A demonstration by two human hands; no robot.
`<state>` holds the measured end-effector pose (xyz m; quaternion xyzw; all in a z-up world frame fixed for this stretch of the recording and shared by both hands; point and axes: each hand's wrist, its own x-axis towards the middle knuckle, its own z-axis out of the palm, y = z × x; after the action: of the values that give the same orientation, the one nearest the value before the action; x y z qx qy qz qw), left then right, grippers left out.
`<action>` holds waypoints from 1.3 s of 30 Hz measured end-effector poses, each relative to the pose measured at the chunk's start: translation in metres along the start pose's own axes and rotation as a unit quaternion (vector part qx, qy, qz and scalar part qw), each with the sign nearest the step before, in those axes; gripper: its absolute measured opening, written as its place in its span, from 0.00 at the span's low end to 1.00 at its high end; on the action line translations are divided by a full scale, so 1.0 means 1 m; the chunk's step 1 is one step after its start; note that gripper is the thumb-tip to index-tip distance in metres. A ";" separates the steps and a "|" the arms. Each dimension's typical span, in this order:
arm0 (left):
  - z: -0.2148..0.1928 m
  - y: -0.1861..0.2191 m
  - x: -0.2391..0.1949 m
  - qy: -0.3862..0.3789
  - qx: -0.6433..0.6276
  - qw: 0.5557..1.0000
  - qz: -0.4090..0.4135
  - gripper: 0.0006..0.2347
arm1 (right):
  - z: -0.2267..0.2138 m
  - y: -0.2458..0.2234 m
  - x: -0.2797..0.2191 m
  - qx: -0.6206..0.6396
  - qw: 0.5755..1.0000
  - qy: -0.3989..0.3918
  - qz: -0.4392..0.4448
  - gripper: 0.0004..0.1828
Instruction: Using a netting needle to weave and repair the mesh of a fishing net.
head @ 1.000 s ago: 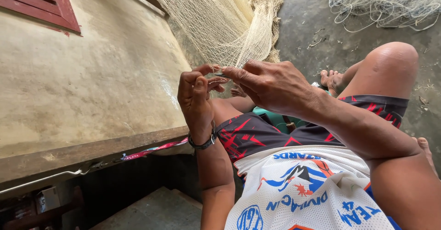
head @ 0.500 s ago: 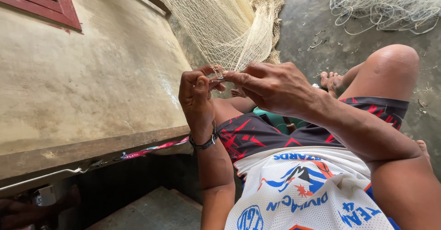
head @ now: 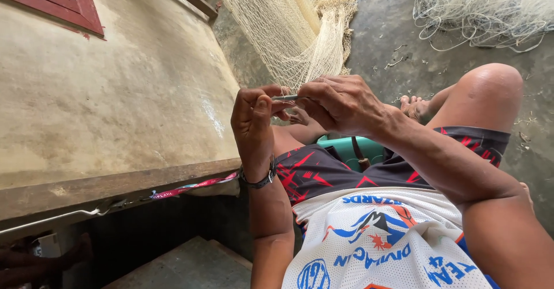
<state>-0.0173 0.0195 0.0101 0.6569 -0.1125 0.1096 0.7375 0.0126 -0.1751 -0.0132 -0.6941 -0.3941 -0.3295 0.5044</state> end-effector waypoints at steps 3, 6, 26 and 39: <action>0.005 0.005 -0.001 -0.001 0.002 1.000 -0.011 0.08 | 0.002 0.003 0.001 -0.062 0.997 0.020 -0.052 0.08; 0.011 0.011 0.000 -0.001 -0.003 1.000 -0.017 0.08 | 0.001 0.007 0.000 -0.104 0.993 0.031 -0.057 0.06; 0.030 0.021 -0.003 -0.052 0.059 0.995 0.067 0.09 | 0.013 0.000 0.017 -0.084 0.970 0.177 -0.142 0.10; 0.034 0.017 0.011 -0.132 0.098 0.977 0.138 0.09 | -0.032 -0.127 -0.054 0.263 0.922 0.284 -0.019 0.02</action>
<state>-0.0126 -0.0118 0.0337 0.7125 -0.2869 0.1335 0.6263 -0.1263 -0.1949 0.0048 -0.4059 -0.3195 -0.4067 0.7535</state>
